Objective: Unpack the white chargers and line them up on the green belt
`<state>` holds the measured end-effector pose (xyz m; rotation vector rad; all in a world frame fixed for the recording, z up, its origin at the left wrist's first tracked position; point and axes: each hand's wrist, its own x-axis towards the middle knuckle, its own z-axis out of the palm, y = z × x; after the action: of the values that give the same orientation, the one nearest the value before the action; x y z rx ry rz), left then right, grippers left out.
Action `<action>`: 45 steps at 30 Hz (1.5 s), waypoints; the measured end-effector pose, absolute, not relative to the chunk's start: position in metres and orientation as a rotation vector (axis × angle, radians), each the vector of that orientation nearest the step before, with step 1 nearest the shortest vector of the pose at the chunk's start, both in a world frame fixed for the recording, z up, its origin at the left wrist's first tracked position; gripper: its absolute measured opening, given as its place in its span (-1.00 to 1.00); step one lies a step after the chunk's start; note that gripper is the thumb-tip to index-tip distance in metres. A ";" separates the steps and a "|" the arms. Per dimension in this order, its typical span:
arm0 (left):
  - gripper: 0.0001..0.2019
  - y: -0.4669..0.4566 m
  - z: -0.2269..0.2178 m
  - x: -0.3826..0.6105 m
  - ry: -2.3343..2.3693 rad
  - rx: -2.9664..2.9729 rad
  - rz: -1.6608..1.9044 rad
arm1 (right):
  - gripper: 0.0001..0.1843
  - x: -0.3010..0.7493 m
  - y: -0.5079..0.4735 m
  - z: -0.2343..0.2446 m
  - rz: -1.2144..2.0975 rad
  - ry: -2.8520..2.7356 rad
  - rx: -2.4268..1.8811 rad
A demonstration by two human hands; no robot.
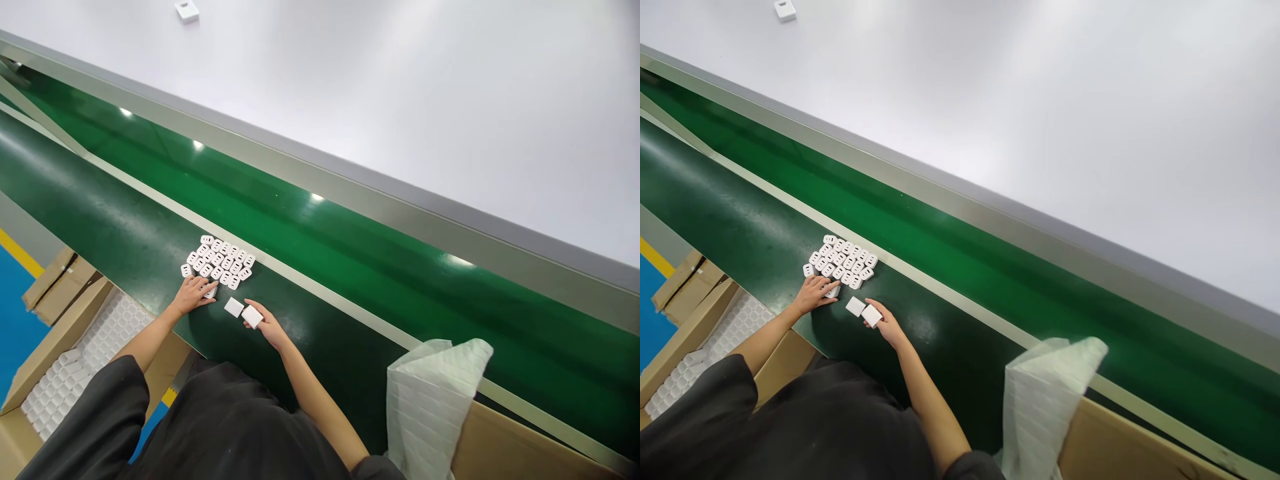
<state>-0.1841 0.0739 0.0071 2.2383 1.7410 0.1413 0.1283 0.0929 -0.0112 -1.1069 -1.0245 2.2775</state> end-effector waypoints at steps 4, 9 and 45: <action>-0.53 0.066 0.011 -0.188 1.831 2.216 0.215 | -0.29 0.150 0.096 -0.006 2.253 -1.102 -1.112; -0.58 0.036 0.014 -0.150 1.880 2.183 0.294 | -0.13 0.163 0.100 -0.003 2.175 -1.223 -1.142; -0.37 0.021 0.010 -0.152 2.322 1.088 1.014 | -0.52 0.065 0.085 0.003 1.008 -2.270 -1.231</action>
<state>-0.1516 0.0207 0.0096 1.0881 2.3220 1.0136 0.0649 0.0846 0.0034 -1.2309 -2.2705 1.0076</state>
